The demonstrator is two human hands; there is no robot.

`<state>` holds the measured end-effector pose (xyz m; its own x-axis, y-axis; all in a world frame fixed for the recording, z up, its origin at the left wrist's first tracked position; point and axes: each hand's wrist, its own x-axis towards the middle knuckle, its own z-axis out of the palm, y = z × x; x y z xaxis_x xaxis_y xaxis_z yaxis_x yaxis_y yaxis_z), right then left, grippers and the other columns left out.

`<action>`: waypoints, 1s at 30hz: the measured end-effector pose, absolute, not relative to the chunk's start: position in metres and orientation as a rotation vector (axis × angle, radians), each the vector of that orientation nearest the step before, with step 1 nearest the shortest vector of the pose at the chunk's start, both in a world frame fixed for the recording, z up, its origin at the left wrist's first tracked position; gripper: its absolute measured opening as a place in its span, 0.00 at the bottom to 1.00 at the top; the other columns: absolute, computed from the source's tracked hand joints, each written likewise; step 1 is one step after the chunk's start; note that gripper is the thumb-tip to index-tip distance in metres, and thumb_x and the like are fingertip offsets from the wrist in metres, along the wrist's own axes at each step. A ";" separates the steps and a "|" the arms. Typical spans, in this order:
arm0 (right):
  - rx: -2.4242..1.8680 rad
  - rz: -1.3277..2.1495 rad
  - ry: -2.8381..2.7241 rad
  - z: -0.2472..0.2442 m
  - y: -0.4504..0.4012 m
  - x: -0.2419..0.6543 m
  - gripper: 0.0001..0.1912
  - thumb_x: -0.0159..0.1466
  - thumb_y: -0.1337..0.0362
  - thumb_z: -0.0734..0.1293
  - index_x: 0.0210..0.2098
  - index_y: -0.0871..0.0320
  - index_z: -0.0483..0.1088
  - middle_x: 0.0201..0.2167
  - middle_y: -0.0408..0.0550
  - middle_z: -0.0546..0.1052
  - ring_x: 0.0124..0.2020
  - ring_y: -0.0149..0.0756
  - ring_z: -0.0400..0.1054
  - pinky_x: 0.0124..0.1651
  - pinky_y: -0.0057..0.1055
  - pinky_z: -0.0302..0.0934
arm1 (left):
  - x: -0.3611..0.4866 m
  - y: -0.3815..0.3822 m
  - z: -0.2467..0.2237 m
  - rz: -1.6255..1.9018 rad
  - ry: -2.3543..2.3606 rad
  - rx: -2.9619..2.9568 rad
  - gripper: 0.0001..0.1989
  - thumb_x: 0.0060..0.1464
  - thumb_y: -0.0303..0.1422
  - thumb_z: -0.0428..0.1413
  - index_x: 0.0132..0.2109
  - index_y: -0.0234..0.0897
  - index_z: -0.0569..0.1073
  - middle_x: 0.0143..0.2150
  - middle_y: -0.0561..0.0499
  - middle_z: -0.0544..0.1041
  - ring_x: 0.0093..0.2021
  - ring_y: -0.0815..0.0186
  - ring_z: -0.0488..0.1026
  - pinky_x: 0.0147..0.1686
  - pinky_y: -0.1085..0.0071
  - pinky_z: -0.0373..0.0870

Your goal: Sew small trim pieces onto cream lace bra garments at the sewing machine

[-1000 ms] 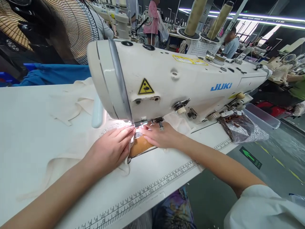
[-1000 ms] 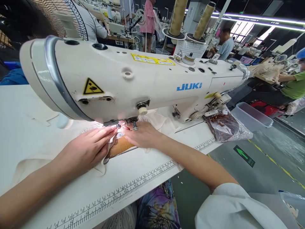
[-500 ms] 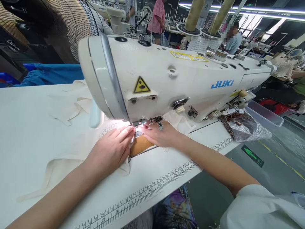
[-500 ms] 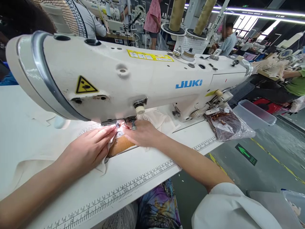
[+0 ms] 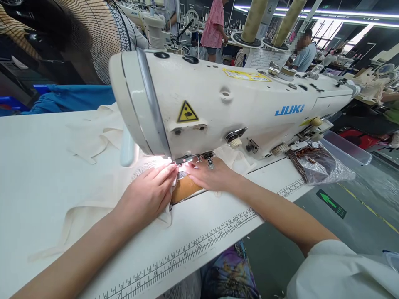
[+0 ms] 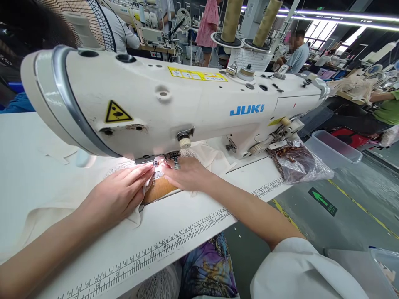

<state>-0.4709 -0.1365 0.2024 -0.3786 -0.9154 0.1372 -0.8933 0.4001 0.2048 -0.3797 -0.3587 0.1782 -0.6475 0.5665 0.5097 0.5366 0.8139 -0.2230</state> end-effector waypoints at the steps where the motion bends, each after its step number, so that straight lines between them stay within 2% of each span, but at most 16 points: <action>1: 1.597 -0.138 -2.422 0.202 -0.136 -0.471 0.21 0.76 0.64 0.47 0.55 0.59 0.68 0.56 0.53 0.74 0.47 0.39 0.64 0.33 0.39 0.47 | -0.380 -0.359 0.178 0.062 -2.423 -0.812 0.18 0.68 0.29 0.46 0.58 0.23 0.71 0.56 0.36 0.78 0.54 0.50 0.75 0.51 0.54 0.75; 6: 1.626 -0.121 -2.399 0.201 -0.136 -0.473 0.21 0.75 0.66 0.47 0.52 0.59 0.68 0.54 0.53 0.74 0.45 0.38 0.65 0.32 0.37 0.45 | -0.380 -0.360 0.177 0.043 -2.431 -0.812 0.18 0.68 0.29 0.46 0.58 0.24 0.71 0.56 0.37 0.78 0.55 0.50 0.75 0.53 0.55 0.75; 19: 1.661 -0.147 -2.458 0.210 -0.138 -0.475 0.16 0.74 0.67 0.50 0.46 0.59 0.67 0.44 0.51 0.75 0.39 0.36 0.63 0.30 0.37 0.41 | -0.379 -0.357 0.182 0.046 -2.437 -0.799 0.18 0.67 0.27 0.46 0.59 0.25 0.71 0.55 0.37 0.78 0.52 0.52 0.75 0.49 0.57 0.74; 24: 1.666 -0.189 -2.463 0.211 -0.139 -0.475 0.17 0.74 0.67 0.49 0.46 0.59 0.67 0.44 0.51 0.75 0.40 0.36 0.64 0.31 0.37 0.41 | -0.379 -0.357 0.183 0.081 -2.421 -0.799 0.18 0.68 0.28 0.44 0.57 0.27 0.72 0.54 0.39 0.79 0.49 0.54 0.76 0.46 0.58 0.76; 30: 1.657 -0.185 -2.477 0.211 -0.138 -0.474 0.17 0.74 0.66 0.49 0.47 0.59 0.68 0.45 0.52 0.75 0.39 0.37 0.64 0.30 0.37 0.43 | -0.379 -0.357 0.182 0.031 -2.451 -0.790 0.18 0.67 0.28 0.45 0.59 0.29 0.72 0.55 0.39 0.79 0.51 0.52 0.76 0.49 0.55 0.76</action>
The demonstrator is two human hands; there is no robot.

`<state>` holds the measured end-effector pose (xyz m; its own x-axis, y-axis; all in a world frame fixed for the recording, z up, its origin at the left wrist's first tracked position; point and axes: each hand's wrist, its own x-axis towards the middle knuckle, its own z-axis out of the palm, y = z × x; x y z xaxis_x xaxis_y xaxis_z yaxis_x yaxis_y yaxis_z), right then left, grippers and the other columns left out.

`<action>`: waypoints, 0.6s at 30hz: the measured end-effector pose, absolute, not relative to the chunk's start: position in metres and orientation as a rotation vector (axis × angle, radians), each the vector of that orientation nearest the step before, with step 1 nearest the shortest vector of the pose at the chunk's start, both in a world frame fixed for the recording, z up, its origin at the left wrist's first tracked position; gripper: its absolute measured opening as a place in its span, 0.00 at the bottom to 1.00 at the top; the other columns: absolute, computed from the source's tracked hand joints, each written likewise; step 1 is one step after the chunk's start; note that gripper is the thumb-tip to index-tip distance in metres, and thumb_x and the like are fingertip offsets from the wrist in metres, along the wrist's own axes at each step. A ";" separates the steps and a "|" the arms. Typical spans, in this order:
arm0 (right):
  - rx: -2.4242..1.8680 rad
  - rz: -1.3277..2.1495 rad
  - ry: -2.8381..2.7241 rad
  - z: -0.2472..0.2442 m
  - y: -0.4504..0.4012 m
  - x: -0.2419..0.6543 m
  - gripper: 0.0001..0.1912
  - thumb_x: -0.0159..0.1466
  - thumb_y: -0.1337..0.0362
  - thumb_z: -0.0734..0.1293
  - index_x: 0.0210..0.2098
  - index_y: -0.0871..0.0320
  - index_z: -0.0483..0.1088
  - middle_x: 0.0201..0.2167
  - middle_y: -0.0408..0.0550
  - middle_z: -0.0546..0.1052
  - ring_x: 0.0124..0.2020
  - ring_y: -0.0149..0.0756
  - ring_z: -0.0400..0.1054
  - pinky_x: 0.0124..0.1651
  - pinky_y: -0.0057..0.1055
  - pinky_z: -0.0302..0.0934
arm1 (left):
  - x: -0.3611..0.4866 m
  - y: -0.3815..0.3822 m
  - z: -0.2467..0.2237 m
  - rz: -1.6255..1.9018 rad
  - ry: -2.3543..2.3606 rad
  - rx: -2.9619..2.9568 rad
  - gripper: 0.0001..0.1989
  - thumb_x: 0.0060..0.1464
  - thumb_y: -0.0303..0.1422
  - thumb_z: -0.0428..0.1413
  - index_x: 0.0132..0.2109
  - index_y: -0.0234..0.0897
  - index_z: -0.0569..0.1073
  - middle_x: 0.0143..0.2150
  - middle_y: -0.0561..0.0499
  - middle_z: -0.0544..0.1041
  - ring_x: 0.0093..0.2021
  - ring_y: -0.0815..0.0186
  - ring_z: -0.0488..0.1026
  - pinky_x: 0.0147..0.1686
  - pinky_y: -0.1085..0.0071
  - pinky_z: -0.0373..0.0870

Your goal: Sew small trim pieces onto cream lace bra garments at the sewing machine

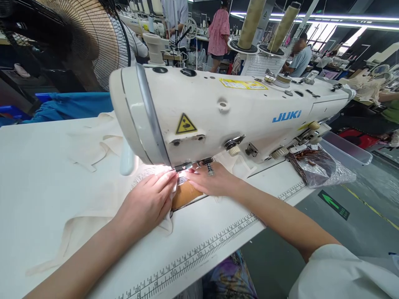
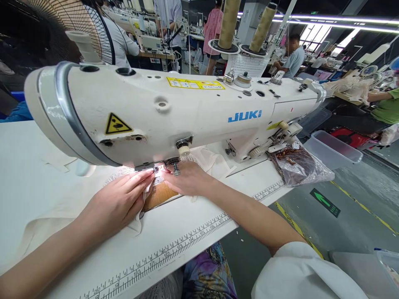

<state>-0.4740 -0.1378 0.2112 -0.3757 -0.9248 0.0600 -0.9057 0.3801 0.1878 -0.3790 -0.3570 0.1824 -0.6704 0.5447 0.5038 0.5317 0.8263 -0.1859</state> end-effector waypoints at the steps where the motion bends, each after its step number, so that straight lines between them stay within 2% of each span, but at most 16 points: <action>1: 1.659 -0.178 -2.474 0.211 -0.138 -0.474 0.18 0.75 0.66 0.49 0.48 0.59 0.68 0.47 0.52 0.75 0.41 0.37 0.64 0.30 0.37 0.43 | -0.379 -0.357 0.182 0.024 -2.452 -0.788 0.18 0.67 0.28 0.45 0.59 0.29 0.72 0.55 0.39 0.79 0.52 0.52 0.76 0.49 0.55 0.76; 5: 1.667 -0.140 -2.461 0.208 -0.137 -0.474 0.19 0.75 0.65 0.48 0.48 0.59 0.68 0.53 0.53 0.74 0.46 0.38 0.66 0.30 0.37 0.44 | -0.379 -0.358 0.182 0.022 -2.436 -0.803 0.18 0.67 0.28 0.46 0.59 0.27 0.71 0.55 0.38 0.78 0.52 0.52 0.76 0.49 0.55 0.75; 14: 1.700 -0.132 -2.500 0.206 -0.137 -0.476 0.19 0.75 0.67 0.47 0.49 0.61 0.68 0.47 0.52 0.75 0.42 0.37 0.65 0.29 0.37 0.43 | -0.379 -0.359 0.181 0.031 -2.443 -0.809 0.17 0.68 0.28 0.47 0.58 0.26 0.71 0.56 0.38 0.78 0.53 0.51 0.75 0.49 0.56 0.75; 18: 1.675 -0.127 -2.503 0.207 -0.137 -0.475 0.19 0.75 0.67 0.47 0.51 0.61 0.68 0.47 0.53 0.75 0.42 0.37 0.65 0.30 0.37 0.42 | -0.378 -0.359 0.181 0.031 -2.439 -0.815 0.18 0.68 0.29 0.46 0.59 0.27 0.71 0.56 0.38 0.78 0.53 0.52 0.75 0.50 0.56 0.75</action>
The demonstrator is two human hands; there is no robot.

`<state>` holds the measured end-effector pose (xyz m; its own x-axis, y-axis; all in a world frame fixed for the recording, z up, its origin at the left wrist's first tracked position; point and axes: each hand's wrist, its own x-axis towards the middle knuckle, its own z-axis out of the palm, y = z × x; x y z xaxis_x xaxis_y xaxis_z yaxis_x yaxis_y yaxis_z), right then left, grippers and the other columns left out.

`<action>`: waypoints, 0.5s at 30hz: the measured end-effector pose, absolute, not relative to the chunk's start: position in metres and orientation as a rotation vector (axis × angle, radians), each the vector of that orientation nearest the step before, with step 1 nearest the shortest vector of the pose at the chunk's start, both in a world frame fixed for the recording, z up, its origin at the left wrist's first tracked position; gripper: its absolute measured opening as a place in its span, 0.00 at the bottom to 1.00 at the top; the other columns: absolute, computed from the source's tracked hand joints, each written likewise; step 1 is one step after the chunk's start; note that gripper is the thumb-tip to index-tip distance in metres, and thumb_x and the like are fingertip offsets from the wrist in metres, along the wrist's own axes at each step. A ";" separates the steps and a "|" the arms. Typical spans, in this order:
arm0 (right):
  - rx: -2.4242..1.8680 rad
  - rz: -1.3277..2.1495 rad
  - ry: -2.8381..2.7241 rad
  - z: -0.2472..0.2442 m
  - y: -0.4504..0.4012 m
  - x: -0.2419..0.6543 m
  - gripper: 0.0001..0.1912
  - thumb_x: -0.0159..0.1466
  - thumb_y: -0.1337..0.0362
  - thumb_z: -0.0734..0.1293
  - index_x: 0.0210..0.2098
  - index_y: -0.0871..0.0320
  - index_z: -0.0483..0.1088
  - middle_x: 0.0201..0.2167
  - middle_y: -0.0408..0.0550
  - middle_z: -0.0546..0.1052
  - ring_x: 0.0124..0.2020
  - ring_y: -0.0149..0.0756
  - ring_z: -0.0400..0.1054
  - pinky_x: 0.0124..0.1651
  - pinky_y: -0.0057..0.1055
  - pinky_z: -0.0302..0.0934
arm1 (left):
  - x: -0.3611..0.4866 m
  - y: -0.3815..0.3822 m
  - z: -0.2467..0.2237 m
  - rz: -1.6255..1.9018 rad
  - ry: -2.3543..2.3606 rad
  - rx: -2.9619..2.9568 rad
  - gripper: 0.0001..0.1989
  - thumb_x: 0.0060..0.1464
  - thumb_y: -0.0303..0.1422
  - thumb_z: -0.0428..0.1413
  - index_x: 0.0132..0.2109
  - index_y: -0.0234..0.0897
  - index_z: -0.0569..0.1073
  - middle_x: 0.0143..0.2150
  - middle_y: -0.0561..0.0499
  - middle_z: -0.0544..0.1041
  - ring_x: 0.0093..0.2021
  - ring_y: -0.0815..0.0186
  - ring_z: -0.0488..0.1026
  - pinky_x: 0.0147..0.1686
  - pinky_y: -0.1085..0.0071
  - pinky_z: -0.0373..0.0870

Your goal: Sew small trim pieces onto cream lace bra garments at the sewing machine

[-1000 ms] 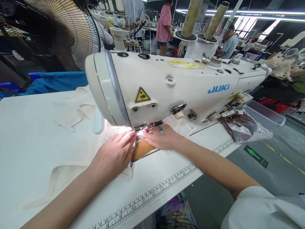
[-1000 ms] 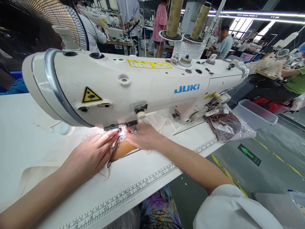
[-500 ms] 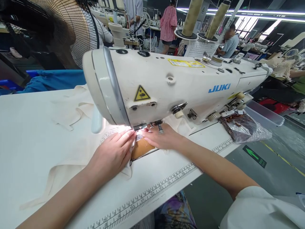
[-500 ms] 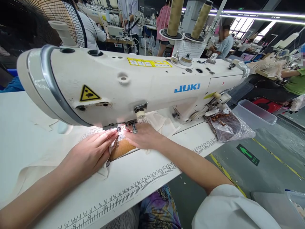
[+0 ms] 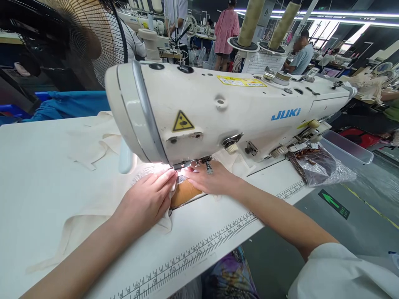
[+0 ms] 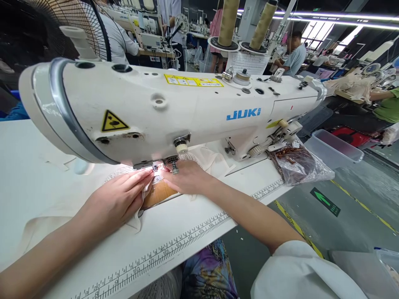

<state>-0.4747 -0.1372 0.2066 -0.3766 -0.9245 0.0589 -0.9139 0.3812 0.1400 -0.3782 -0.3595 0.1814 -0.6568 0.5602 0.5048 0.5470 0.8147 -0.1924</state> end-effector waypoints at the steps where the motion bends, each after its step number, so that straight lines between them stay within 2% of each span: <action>1: 1.670 -0.122 -2.499 0.207 -0.137 -0.474 0.19 0.75 0.67 0.48 0.51 0.61 0.68 0.48 0.52 0.75 0.42 0.37 0.65 0.30 0.37 0.42 | -0.378 -0.359 0.182 0.024 -2.443 -0.815 0.18 0.68 0.29 0.46 0.60 0.28 0.71 0.56 0.38 0.78 0.53 0.52 0.75 0.50 0.56 0.75; 4: 1.649 -0.125 -2.484 0.211 -0.137 -0.472 0.18 0.74 0.67 0.49 0.52 0.61 0.67 0.49 0.52 0.75 0.42 0.36 0.64 0.31 0.37 0.43 | -0.377 -0.359 0.181 -0.017 -2.463 -0.798 0.19 0.68 0.29 0.46 0.61 0.30 0.71 0.56 0.39 0.78 0.54 0.52 0.75 0.50 0.56 0.75; 15: 1.583 -0.166 -2.432 0.206 -0.139 -0.474 0.17 0.75 0.66 0.50 0.48 0.59 0.69 0.43 0.50 0.76 0.38 0.35 0.64 0.30 0.37 0.44 | -0.376 -0.356 0.184 -0.012 -2.451 -0.779 0.19 0.68 0.30 0.45 0.61 0.28 0.71 0.56 0.38 0.78 0.50 0.53 0.76 0.47 0.58 0.74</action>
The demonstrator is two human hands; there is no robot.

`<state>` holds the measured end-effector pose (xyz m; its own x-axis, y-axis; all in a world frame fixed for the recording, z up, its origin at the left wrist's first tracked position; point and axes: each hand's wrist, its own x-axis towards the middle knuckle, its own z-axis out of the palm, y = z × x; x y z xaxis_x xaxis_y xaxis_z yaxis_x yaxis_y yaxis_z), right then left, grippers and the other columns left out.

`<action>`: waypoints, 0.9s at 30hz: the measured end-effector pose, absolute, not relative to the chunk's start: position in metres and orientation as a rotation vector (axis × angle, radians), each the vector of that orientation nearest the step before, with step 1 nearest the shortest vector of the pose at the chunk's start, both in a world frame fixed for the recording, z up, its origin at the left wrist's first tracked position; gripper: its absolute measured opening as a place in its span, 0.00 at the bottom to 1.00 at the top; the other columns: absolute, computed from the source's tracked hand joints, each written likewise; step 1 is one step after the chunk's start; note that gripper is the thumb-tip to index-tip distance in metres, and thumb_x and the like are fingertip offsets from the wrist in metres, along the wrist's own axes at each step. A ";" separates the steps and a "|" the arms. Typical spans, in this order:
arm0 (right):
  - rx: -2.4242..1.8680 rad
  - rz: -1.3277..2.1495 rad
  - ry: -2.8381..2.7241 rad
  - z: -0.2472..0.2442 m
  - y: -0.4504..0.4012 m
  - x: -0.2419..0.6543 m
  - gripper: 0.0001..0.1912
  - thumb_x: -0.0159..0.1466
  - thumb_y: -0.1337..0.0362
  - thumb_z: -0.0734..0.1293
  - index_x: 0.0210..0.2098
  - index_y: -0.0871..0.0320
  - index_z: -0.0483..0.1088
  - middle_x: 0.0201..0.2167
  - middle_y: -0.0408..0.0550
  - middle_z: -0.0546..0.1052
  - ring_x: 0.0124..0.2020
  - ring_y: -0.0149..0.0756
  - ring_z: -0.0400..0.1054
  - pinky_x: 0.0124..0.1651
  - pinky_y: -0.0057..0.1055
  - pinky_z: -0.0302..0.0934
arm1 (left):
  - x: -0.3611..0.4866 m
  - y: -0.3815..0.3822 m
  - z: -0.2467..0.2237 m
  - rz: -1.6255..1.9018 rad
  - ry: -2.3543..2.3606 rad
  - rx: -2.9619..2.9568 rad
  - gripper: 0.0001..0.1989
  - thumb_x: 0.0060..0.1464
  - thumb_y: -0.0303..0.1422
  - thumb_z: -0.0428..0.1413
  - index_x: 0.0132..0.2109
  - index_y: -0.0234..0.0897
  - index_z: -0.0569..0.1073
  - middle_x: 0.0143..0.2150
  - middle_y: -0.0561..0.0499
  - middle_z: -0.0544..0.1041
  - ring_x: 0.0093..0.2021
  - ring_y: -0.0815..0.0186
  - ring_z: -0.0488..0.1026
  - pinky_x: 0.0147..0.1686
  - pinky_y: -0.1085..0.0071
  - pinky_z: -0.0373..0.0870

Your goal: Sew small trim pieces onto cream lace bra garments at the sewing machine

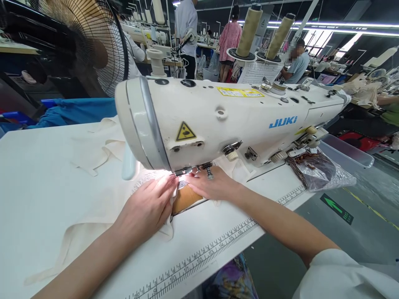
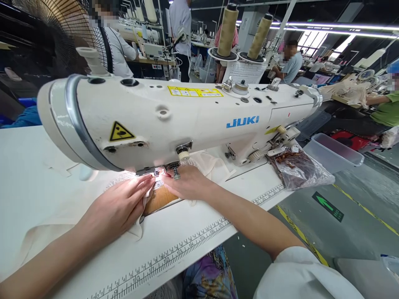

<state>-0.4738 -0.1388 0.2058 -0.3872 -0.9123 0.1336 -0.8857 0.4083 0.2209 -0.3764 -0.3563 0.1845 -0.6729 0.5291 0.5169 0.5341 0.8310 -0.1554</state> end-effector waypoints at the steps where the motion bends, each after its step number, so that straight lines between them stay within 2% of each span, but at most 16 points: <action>1: 1.602 -0.163 -2.425 0.206 -0.139 -0.474 0.17 0.74 0.66 0.50 0.48 0.59 0.69 0.43 0.50 0.76 0.38 0.35 0.64 0.30 0.37 0.43 | -0.376 -0.357 0.184 -0.025 -2.455 -0.775 0.20 0.68 0.30 0.46 0.61 0.29 0.70 0.56 0.38 0.78 0.51 0.53 0.76 0.48 0.58 0.74; 5: 1.672 -0.153 -2.425 0.208 -0.138 -0.475 0.17 0.73 0.69 0.50 0.46 0.59 0.69 0.46 0.49 0.75 0.40 0.35 0.64 0.29 0.36 0.43 | -0.376 -0.359 0.182 -0.070 -2.460 -0.763 0.20 0.68 0.30 0.46 0.63 0.33 0.70 0.57 0.40 0.78 0.54 0.53 0.76 0.50 0.58 0.74; 12: 1.662 -0.154 -2.422 0.209 -0.139 -0.475 0.15 0.72 0.69 0.51 0.42 0.57 0.67 0.42 0.48 0.74 0.39 0.34 0.63 0.29 0.35 0.41 | -0.377 -0.360 0.182 -0.062 -2.465 -0.775 0.20 0.68 0.30 0.46 0.63 0.32 0.70 0.57 0.40 0.78 0.55 0.53 0.76 0.50 0.58 0.75; 17: 1.675 -0.178 -2.397 0.210 -0.139 -0.475 0.17 0.72 0.70 0.50 0.44 0.58 0.69 0.46 0.50 0.75 0.40 0.35 0.65 0.28 0.35 0.42 | -0.378 -0.359 0.181 0.026 -2.430 -0.790 0.18 0.68 0.29 0.46 0.59 0.27 0.71 0.56 0.38 0.78 0.53 0.52 0.77 0.49 0.57 0.75; 21: 1.660 -0.155 -2.413 0.209 -0.139 -0.475 0.17 0.73 0.68 0.50 0.46 0.58 0.69 0.46 0.48 0.76 0.40 0.35 0.65 0.28 0.36 0.42 | -0.378 -0.359 0.179 0.013 -2.432 -0.785 0.19 0.68 0.29 0.47 0.59 0.26 0.71 0.56 0.37 0.78 0.53 0.52 0.76 0.49 0.57 0.75; 27: 1.619 -0.145 -2.364 0.206 -0.138 -0.474 0.17 0.73 0.68 0.50 0.46 0.58 0.69 0.44 0.48 0.76 0.39 0.35 0.64 0.29 0.36 0.44 | -0.377 -0.360 0.178 -0.010 -2.453 -0.766 0.18 0.68 0.30 0.47 0.60 0.28 0.72 0.57 0.38 0.77 0.53 0.53 0.76 0.51 0.56 0.75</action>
<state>-0.4738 -0.1378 0.2058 -0.3379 -0.9265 0.1659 -0.8993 0.3698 0.2334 -0.3771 -0.3603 0.1780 -0.6771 0.5219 0.5187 0.5262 0.8362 -0.1544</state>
